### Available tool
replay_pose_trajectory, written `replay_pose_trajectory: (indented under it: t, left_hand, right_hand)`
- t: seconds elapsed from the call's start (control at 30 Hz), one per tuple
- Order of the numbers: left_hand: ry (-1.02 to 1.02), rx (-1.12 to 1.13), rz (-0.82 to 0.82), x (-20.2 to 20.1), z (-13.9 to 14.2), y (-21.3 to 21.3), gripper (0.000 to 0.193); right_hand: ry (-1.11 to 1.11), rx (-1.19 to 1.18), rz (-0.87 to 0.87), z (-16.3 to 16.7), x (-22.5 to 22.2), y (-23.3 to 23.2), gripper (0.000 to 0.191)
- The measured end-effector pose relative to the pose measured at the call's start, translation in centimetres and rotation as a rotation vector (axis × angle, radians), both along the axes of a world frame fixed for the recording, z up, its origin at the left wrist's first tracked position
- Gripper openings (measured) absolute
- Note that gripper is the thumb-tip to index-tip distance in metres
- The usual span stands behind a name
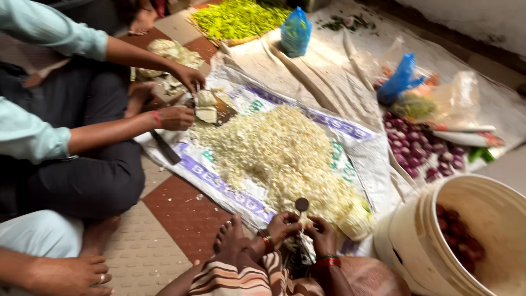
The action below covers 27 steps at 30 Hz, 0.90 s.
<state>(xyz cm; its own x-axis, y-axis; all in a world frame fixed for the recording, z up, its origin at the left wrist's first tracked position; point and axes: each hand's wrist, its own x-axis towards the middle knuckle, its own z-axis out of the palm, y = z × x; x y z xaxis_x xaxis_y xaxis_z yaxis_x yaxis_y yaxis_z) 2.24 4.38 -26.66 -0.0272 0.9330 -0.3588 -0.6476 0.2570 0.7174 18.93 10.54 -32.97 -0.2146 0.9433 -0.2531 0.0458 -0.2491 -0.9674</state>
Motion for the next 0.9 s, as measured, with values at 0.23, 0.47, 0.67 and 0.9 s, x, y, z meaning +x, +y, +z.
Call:
replay_pose_trajectory:
  t: [0.23, 0.47, 0.67, 0.9]
  left_hand:
    - [0.088, 0.05, -0.015, 0.2, -2.1, -0.3, 0.029]
    - [0.253, 0.18, -0.012, 0.6, -3.8, -0.2, 0.027]
    - [0.307, 0.067, 0.013, 0.8, -4.4, 0.1, 0.022]
    - [0.083, 0.036, -0.008, 0.6, -4.3, 0.2, 0.029]
  right_hand:
    - [-0.205, 0.052, 0.046, 0.7, -0.2, -1.1, 0.031]
    - [-0.181, 0.026, 0.042, 2.0, -0.4, -1.8, 0.027]
    - [-0.353, 0.058, 0.012, 2.1, -1.2, -1.4, 0.025]
    - [-0.302, -0.09, 0.039, 1.6, -1.0, -0.5, 0.026]
